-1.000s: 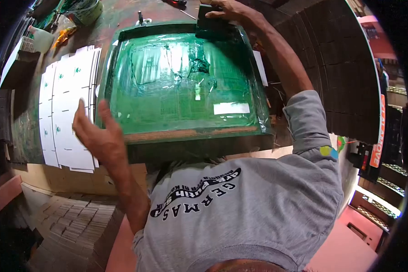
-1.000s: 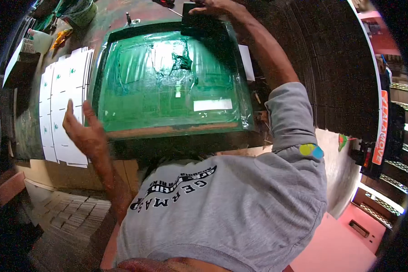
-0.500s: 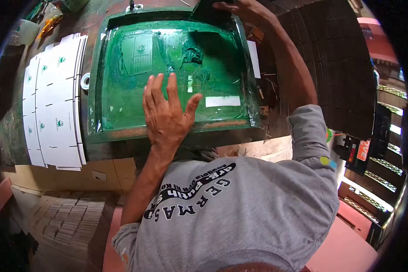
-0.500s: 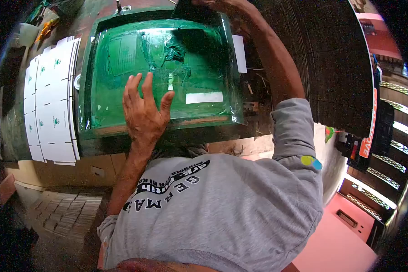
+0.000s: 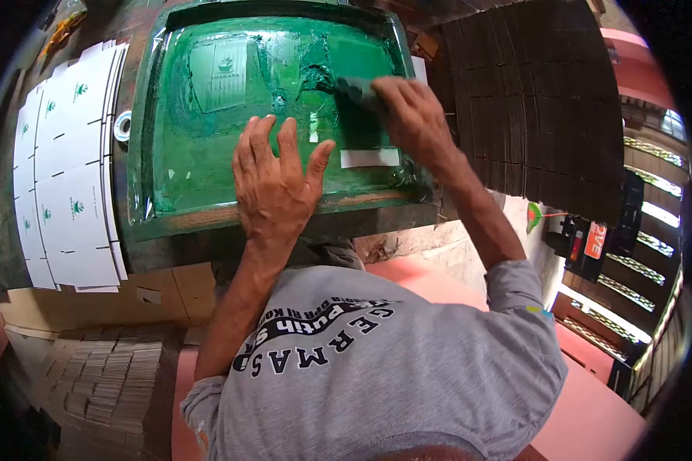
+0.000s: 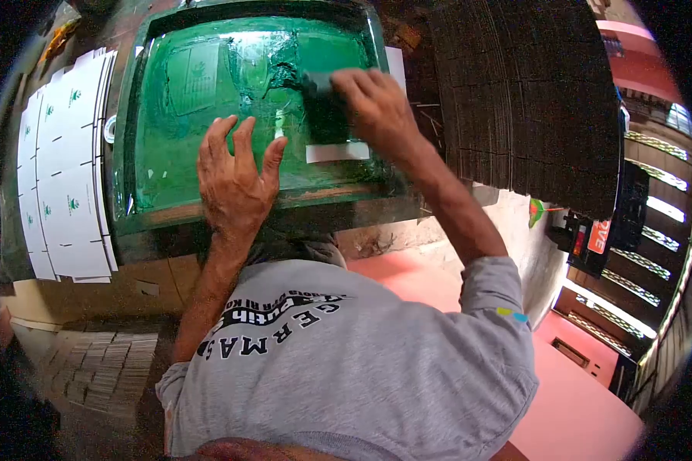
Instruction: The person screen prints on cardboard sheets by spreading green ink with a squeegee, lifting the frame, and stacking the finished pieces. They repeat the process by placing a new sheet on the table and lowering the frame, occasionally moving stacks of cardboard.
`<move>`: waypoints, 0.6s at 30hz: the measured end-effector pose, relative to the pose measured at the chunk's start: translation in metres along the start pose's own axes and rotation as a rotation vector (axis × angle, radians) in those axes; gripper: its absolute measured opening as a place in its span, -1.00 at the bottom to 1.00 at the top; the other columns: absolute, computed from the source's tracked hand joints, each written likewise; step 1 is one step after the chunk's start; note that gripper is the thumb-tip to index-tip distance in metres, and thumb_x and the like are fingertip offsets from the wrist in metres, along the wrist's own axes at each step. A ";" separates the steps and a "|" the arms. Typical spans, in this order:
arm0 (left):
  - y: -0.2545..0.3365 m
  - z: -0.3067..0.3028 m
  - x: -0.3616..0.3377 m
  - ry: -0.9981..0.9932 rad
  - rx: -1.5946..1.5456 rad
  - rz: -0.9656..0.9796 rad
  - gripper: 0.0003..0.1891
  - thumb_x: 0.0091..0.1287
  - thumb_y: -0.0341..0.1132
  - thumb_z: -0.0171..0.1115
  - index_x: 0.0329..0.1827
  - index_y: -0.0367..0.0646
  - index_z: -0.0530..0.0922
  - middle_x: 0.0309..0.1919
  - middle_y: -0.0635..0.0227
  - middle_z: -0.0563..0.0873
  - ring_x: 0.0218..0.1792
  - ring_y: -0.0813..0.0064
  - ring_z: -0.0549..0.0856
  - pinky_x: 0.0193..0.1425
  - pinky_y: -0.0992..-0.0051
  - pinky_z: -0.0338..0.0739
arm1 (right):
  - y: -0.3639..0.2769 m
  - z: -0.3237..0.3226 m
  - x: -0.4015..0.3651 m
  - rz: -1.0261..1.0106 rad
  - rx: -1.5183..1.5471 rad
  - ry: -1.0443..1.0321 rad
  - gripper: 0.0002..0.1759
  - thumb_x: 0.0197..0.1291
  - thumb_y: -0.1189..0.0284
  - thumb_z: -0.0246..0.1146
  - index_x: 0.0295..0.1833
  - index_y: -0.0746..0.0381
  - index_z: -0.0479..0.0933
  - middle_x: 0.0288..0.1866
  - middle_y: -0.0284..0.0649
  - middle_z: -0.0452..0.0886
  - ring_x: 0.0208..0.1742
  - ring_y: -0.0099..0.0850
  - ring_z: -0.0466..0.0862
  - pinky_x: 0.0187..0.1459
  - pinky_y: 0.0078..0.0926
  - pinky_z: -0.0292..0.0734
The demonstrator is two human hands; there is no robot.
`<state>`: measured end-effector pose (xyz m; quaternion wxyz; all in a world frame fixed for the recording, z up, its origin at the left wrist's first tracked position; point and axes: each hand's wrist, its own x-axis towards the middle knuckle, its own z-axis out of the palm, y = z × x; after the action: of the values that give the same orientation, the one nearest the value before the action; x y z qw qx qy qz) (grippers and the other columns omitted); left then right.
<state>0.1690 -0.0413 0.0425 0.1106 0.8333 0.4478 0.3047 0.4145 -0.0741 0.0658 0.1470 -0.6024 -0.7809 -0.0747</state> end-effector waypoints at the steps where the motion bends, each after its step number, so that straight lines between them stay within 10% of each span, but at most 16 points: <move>1: 0.000 -0.001 0.000 -0.004 -0.002 0.004 -0.52 0.43 0.07 0.22 0.12 -0.18 0.56 0.12 0.08 0.56 0.22 0.02 0.56 0.23 0.07 0.51 | -0.009 -0.004 -0.005 0.020 0.003 -0.006 -0.56 0.10 0.63 0.31 0.14 0.18 0.50 -0.04 -0.10 0.67 -0.06 -0.13 0.67 -0.08 -0.18 0.57; 18: -0.002 0.002 -0.001 -0.028 -0.018 -0.028 -0.51 0.42 0.11 0.20 0.05 -0.18 0.55 0.07 0.11 0.55 0.20 0.09 0.55 0.21 0.14 0.52 | 0.082 -0.003 0.077 0.153 0.352 -0.406 -0.62 0.27 0.43 0.34 0.17 0.25 0.47 0.02 -0.03 0.61 0.07 -0.13 0.64 0.08 -0.24 0.54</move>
<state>0.1686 -0.0408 0.0399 0.1286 0.8302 0.4549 0.2956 0.4761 0.0177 0.0883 0.0950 -0.6273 -0.7477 0.1959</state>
